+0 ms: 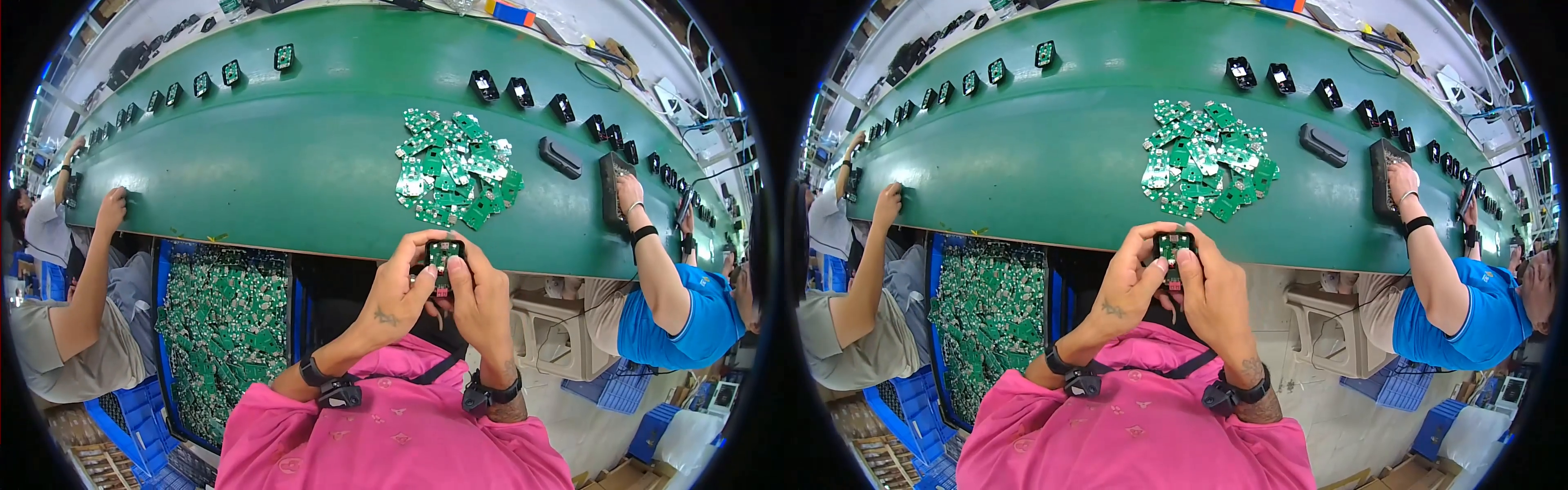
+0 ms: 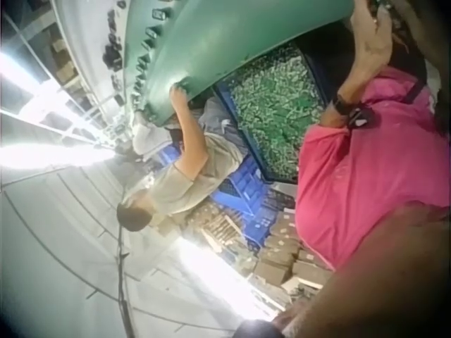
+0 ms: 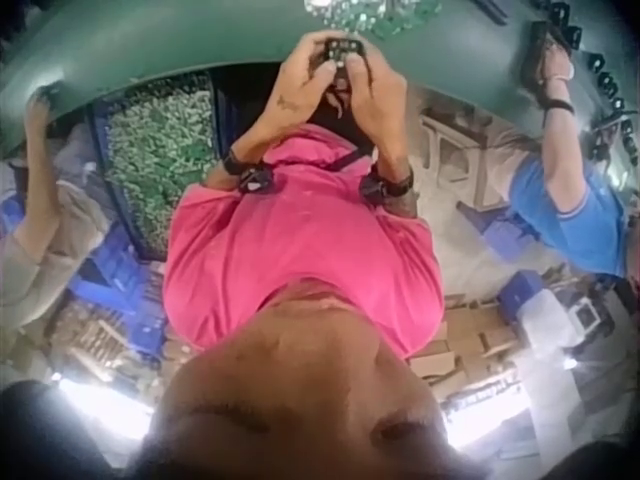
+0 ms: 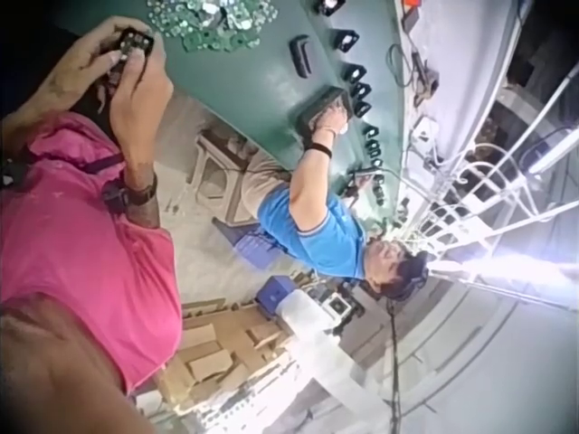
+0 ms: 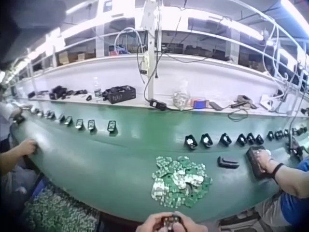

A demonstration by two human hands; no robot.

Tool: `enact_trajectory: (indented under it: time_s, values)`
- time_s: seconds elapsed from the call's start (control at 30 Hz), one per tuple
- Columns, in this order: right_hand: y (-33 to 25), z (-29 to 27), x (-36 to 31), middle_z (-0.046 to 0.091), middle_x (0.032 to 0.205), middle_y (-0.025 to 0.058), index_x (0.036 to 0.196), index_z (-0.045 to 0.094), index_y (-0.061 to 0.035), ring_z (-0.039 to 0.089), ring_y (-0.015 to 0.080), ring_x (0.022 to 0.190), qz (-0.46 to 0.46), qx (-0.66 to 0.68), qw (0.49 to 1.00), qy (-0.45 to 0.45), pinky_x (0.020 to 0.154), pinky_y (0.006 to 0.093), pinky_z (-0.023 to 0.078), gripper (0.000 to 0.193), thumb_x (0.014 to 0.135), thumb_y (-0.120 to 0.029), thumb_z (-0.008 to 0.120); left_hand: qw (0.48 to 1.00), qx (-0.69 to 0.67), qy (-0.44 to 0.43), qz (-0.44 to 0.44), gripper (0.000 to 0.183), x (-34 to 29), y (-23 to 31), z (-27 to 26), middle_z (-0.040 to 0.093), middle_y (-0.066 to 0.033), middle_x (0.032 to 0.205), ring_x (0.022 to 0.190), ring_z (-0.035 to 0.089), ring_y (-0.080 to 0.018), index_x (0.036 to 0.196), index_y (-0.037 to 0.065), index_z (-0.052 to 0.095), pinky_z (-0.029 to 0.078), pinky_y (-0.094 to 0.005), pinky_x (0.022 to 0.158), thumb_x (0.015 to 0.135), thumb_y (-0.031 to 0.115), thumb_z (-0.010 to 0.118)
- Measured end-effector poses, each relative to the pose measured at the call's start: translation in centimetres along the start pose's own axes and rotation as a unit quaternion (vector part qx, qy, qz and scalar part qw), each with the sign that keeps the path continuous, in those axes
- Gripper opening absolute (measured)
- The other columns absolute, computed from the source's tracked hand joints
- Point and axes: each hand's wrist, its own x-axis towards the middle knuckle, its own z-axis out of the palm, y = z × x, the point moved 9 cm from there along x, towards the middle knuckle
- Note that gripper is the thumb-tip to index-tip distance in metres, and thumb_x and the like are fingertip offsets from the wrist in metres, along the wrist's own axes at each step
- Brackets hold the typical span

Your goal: The person assembles electronic devices by hand, picking up a black plastic housing and a green circuit board, fitting the board into the housing, and then placing the assembled unit onto the green conveyor belt.

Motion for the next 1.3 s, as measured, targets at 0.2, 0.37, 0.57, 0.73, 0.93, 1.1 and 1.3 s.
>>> enact_trajectory:
  time_s: [0.2,0.37,0.57,0.73,0.93,1.1,1.3]
  values:
    - [0.1,1.1,0.9,0.068,0.092,0.0214,0.129,0.059,0.0008,0.067,0.0284,0.074,-0.092,-0.017,0.995,0.015,0.066,0.0358,0.052,0.036,0.096,-0.015,0.058,1.0,0.017,0.0,-0.003,0.037,0.7,0.3,-0.7,0.062,-0.0154,0.108,0.066,0.067,-0.0145,0.134,0.002,0.043,0.056,-0.025,0.054,0.097,0.0,0.044]
    - [1.8,2.5,3.9,0.069,0.092,0.0073,0.129,0.06,0.0028,0.06,0.0098,0.076,-0.039,0.044,0.998,0.015,0.067,0.0275,0.05,0.035,0.097,-0.009,0.056,0.991,0.104,-0.002,0.08,0.041,4.0,1.1,-2.3,0.062,-0.0135,0.104,0.066,0.067,-0.0148,0.135,0.003,0.043,0.056,-0.0245,0.054,0.095,-0.002,0.045]
    - [1.2,-1.5,6.8,0.061,0.072,0.0024,0.118,0.064,0.0043,0.054,0.0069,0.062,-0.039,0.044,0.995,0.084,0.057,0.0232,0.045,0.03,0.093,-0.013,0.066,0.983,0.144,0.045,0.108,0.043,18.3,6.5,-12.5,0.06,-0.0139,0.109,0.065,0.069,-0.0211,0.137,0.006,0.042,0.059,-0.0298,0.055,0.095,0.004,0.045]
    - [1.0,-2.5,13.8,0.064,0.072,0.0086,0.102,0.069,0.0053,0.055,0.0117,0.059,-0.077,-0.071,0.992,0.063,0.058,0.0272,0.047,0.026,0.085,-0.015,0.072,0.913,0.26,0.267,0.168,0.032,30.3,9.1,-30.4,0.064,-0.0182,0.107,0.061,0.071,-0.0226,0.124,0.003,0.053,0.059,-0.0337,0.052,0.093,0.003,0.051]
    - [3.8,-5.4,26.4,0.07,0.083,0.0198,0.097,0.069,0.0024,0.07,0.035,0.082,-0.067,-0.35,0.929,0.103,0.073,0.0461,0.055,0.045,0.079,-0.038,0.077,0.89,0.334,0.299,0.079,0.056,32.6,8.0,-29.6,0.069,-0.0205,0.085,0.052,0.068,-0.0237,0.143,0.005,0.043,0.055,-0.0352,0.049,0.091,0.016,0.059]
    - [5.8,-3.4,32.2,0.07,0.101,0.0229,0.098,0.07,0.0014,0.069,0.0381,0.094,0.022,-0.43,0.902,0.027,0.082,0.0454,0.056,0.051,0.07,-0.04,0.08,0.859,0.385,0.251,0.225,0.046,26.3,8.6,-24.9,0.066,-0.016,0.109,0.059,0.065,-0.0178,0.134,0.003,0.05,0.054,-0.031,0.05,0.094,0.024,0.059]
    - [2.5,-1.8,27.7,0.064,0.061,0.0168,0.081,0.069,0.0057,0.063,0.0232,0.055,-0.029,-0.234,0.967,-0.1,0.055,0.0358,0.05,0.043,0.068,-0.034,0.078,0.97,0.209,0.079,0.097,0.054,13.4,5.0,-9.9,0.053,-0.0169,0.134,0.072,0.068,-0.0186,0.146,0.005,0.036,0.054,-0.0272,0.055,0.099,0.027,0.052]
